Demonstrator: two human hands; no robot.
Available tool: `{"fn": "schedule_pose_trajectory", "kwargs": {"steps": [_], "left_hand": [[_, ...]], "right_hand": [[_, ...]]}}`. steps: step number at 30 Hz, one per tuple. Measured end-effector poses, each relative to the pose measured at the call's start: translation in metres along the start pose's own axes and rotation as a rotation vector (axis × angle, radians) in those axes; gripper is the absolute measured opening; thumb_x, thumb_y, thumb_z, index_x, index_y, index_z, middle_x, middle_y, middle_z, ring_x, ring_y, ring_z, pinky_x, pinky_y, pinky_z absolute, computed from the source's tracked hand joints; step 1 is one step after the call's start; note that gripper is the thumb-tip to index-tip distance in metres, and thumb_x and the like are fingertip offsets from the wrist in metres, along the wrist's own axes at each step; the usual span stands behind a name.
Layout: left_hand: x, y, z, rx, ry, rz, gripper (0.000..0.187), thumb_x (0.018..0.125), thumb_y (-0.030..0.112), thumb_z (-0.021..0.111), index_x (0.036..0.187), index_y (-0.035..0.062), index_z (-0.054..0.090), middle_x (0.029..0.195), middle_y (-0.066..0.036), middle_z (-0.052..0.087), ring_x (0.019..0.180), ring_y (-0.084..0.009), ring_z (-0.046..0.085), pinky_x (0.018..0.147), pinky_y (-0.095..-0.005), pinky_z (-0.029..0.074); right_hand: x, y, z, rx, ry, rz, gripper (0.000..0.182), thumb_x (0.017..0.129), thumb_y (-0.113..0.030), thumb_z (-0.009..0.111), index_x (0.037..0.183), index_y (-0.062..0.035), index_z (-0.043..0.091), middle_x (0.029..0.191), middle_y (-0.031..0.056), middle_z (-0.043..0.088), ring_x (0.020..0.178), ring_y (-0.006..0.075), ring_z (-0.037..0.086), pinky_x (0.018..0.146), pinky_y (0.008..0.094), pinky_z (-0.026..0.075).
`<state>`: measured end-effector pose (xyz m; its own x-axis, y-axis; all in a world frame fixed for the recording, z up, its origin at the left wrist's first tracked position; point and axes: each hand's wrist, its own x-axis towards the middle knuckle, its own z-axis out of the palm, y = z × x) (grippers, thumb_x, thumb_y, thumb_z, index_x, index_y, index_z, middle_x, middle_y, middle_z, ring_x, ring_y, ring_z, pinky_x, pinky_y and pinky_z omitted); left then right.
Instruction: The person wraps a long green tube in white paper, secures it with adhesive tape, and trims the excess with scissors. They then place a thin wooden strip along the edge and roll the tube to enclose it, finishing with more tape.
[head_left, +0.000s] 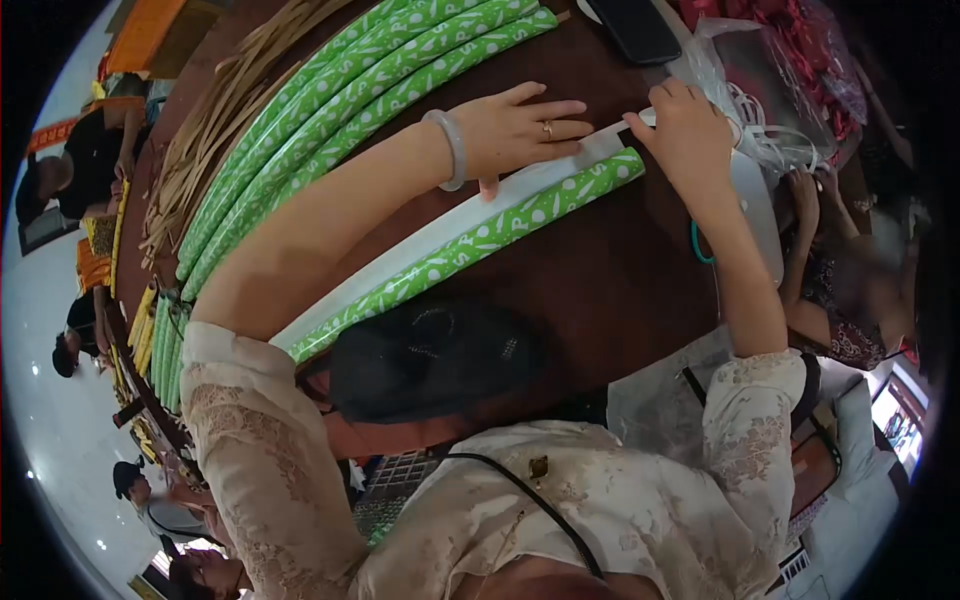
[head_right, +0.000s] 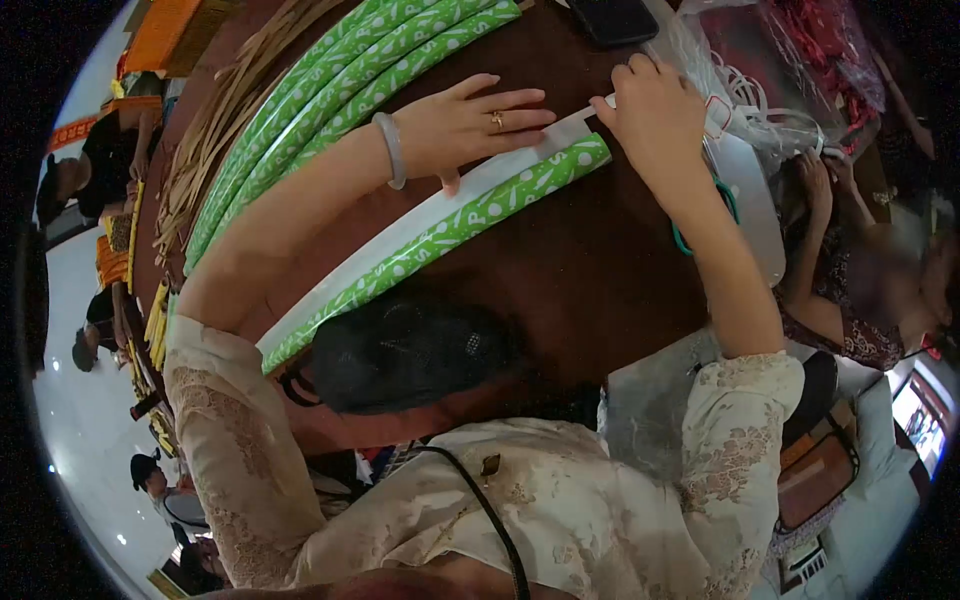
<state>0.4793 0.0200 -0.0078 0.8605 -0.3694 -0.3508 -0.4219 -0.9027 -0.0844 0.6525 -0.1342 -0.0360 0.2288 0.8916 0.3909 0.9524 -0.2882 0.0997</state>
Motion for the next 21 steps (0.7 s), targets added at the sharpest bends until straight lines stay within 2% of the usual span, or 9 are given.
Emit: {"fn": "schedule_pose_trajectory", "kwargs": {"steps": [1,3,4,7,8,15,19,20,21], "left_hand": [[-0.009,0.006,0.006,0.005,0.002,-0.013,0.101,0.045,0.041,0.078,0.133,0.0175,0.034,0.143,0.001,0.022,0.134,-0.0200,0.014,0.104,-0.0425,0.021],[-0.027,0.014,0.009,-0.036,0.101,-0.033,0.079,0.058,0.033,0.073,0.128,0.0162,0.041,0.139,-0.001,0.030,0.132,-0.0198,0.019,0.102,-0.0415,0.024],[-0.036,0.020,0.007,-0.049,0.082,-0.057,0.063,0.069,0.025,0.066,0.127,0.0160,0.043,0.136,-0.001,0.033,0.131,-0.0198,0.021,0.102,-0.0405,0.024],[-0.050,0.037,0.021,-0.119,0.161,-0.170,0.056,0.075,0.020,0.061,0.127,0.0161,0.043,0.136,-0.001,0.033,0.131,-0.0199,0.022,0.102,-0.0403,0.024],[-0.051,0.041,0.032,-0.010,0.168,-0.204,0.049,0.080,0.012,0.054,0.127,0.0164,0.043,0.135,-0.002,0.034,0.131,-0.0204,0.022,0.102,-0.0403,0.024],[-0.052,0.057,0.026,0.006,0.291,-0.304,0.041,0.080,0.007,0.049,0.120,0.0165,0.050,0.126,-0.006,0.041,0.128,-0.0208,0.028,0.099,-0.0397,0.028],[-0.052,0.066,0.029,-0.109,0.352,-0.401,0.033,0.077,0.007,0.051,0.109,0.0147,0.058,0.117,-0.005,0.048,0.118,-0.0198,0.039,0.095,-0.0370,0.031],[-0.050,0.068,0.028,-0.109,0.361,-0.408,0.033,0.077,0.007,0.051,0.109,0.0147,0.058,0.117,-0.005,0.048,0.118,-0.0198,0.039,0.095,-0.0370,0.031],[-0.049,0.070,0.022,-0.191,0.335,-0.478,0.029,0.077,0.009,0.053,0.106,0.0124,0.059,0.110,-0.006,0.052,0.111,-0.0208,0.044,0.092,-0.0361,0.034]], "right_hand": [[-0.001,-0.001,-0.002,-0.001,-0.021,0.021,0.025,0.066,-0.031,0.069,0.070,-0.0086,0.059,0.076,0.0014,0.054,0.079,0.0190,0.056,0.065,0.0328,0.048],[0.000,-0.002,-0.003,0.000,-0.031,0.041,0.025,0.066,-0.031,0.069,0.070,-0.0085,0.059,0.077,0.0017,0.054,0.080,0.0195,0.056,0.065,0.0338,0.048],[0.000,-0.002,-0.003,0.016,-0.059,0.055,0.025,0.067,-0.031,0.068,0.071,-0.0083,0.059,0.078,0.0019,0.055,0.080,0.0200,0.056,0.066,0.0349,0.048],[0.001,0.000,-0.006,0.019,-0.103,0.060,0.027,0.069,-0.033,0.067,0.073,-0.0073,0.059,0.080,0.0024,0.056,0.082,0.0208,0.056,0.065,0.0362,0.049],[0.000,0.000,-0.005,0.020,-0.130,0.054,0.029,0.070,-0.034,0.066,0.075,-0.0065,0.059,0.081,0.0027,0.057,0.084,0.0210,0.056,0.064,0.0364,0.049],[-0.001,-0.002,-0.001,0.003,-0.063,0.038,0.030,0.068,-0.034,0.067,0.072,-0.0060,0.059,0.079,0.0039,0.057,0.081,0.0233,0.057,0.063,0.0371,0.049],[-0.003,-0.007,-0.011,-0.019,-0.118,0.088,0.028,0.067,-0.034,0.068,0.072,-0.0073,0.062,0.080,0.0040,0.057,0.081,0.0231,0.057,0.065,0.0382,0.047],[-0.004,-0.007,-0.014,-0.015,-0.056,0.072,0.028,0.067,-0.035,0.068,0.070,-0.0072,0.061,0.078,0.0042,0.057,0.078,0.0231,0.057,0.064,0.0380,0.047],[-0.006,-0.008,-0.017,-0.010,0.007,0.055,0.029,0.066,-0.035,0.068,0.068,-0.0071,0.061,0.076,0.0043,0.057,0.076,0.0232,0.057,0.063,0.0378,0.047]]}}
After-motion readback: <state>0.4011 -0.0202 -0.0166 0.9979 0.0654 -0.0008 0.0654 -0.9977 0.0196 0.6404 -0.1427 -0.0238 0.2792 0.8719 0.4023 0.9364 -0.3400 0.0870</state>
